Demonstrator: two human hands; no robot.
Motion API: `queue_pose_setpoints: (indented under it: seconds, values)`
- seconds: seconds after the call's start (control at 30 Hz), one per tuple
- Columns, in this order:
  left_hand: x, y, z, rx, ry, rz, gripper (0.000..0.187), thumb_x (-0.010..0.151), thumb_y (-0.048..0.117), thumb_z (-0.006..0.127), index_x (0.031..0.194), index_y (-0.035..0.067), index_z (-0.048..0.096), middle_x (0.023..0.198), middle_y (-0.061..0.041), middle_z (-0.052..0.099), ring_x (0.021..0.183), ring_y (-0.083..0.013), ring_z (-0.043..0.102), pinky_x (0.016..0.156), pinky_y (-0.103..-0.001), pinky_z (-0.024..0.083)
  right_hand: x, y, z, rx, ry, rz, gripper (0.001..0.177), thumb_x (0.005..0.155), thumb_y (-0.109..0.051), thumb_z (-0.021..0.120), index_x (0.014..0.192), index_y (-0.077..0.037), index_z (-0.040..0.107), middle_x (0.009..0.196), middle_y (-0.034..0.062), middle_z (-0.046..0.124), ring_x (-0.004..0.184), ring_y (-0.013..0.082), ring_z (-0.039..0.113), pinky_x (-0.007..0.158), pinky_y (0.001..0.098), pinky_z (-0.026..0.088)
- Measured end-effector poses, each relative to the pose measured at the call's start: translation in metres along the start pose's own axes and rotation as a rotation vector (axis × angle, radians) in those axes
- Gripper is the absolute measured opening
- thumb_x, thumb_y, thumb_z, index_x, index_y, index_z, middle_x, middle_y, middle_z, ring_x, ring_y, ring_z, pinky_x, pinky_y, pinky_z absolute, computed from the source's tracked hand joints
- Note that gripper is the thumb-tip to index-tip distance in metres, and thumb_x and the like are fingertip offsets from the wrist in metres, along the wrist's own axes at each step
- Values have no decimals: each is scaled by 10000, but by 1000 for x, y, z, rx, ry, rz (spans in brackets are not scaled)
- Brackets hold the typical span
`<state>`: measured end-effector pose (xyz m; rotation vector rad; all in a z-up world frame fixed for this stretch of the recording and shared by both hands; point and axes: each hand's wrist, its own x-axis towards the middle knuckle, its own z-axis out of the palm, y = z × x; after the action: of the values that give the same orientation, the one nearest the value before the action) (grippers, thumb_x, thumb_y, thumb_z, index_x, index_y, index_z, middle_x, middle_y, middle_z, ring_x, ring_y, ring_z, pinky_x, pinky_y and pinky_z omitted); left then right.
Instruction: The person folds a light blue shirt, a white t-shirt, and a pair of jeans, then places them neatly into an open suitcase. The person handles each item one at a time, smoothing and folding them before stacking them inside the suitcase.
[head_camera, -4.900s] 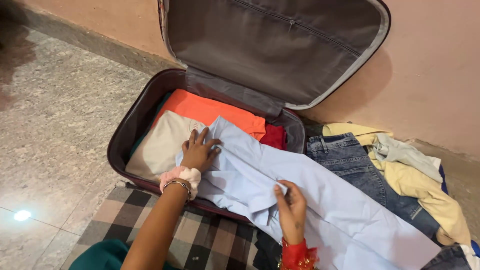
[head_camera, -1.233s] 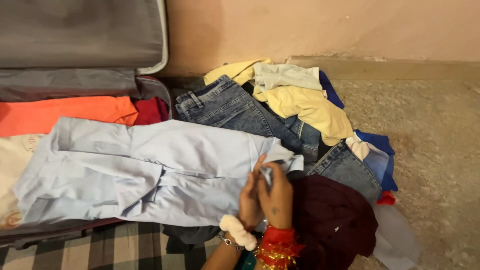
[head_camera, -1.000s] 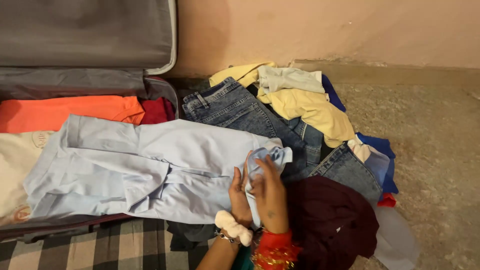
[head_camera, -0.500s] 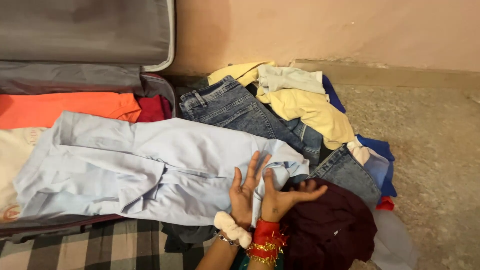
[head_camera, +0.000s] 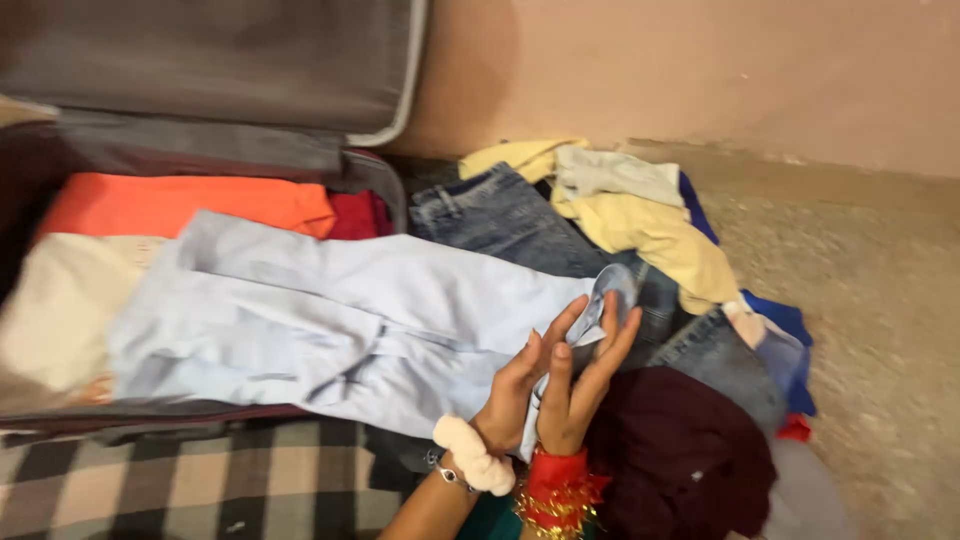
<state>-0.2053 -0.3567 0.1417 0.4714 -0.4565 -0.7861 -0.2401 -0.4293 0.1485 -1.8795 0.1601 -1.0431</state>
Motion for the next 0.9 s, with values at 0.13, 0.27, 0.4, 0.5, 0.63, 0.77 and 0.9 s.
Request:
queue_pose_setpoints:
  seconds: [0.13,0.27,0.4,0.5,0.63,0.77,0.9]
  values:
    - [-31,51,-4,4,0,164,769,1069,605,276,1656,107,272,1662,-110,354,1507,-220,373,1258,-329,255,5,-48,40,-43,-116,-124,815,1079,-414,523,1639,32,133,1701,272,285,1607,423,286,1301,513,246]
    - [-68,90,-29,-862,-542,310,652,1252,498,178,1727,54,223,1560,-316,436,1371,-358,487,1205,-411,370,-1,-70,91,-223,-291,-239,808,1055,-448,518,1614,46,206,1660,271,327,1579,416,286,1299,553,164]
    - [-88,115,-48,-248,210,277,737,1077,613,290,1674,181,298,1616,-164,412,1276,-241,506,1085,-319,405,-13,-77,134,-230,-426,-174,799,1052,-436,510,1609,60,221,1663,272,333,1585,443,250,1269,599,74]
    - [-96,138,-65,-227,320,243,761,1024,619,299,1636,167,321,1624,-114,416,1346,-227,510,1132,-325,395,-18,-84,163,-243,-431,-178,788,1062,-443,505,1610,55,237,1657,271,334,1582,428,259,1267,602,78]
    - [-110,182,-103,-248,404,254,832,1025,657,315,1587,44,356,1576,-196,433,1355,-294,500,1141,-403,386,-17,-97,219,-245,-422,-227,778,1061,-458,515,1606,36,263,1642,260,362,1580,415,270,1269,605,90]
    - [-139,228,-154,-229,364,350,884,977,692,326,1575,42,368,1583,-161,448,1405,-297,482,1179,-397,370,-33,-103,290,-281,-425,-284,749,1046,-464,532,1596,-8,304,1645,232,383,1577,425,274,1261,617,97]
    - [-167,272,-203,-197,416,365,936,976,735,335,1570,14,378,1562,-178,453,1384,-328,474,1172,-434,358,-60,-94,368,-294,-536,-267,766,1032,-495,518,1606,-37,303,1633,245,366,1546,442,271,1217,641,101]
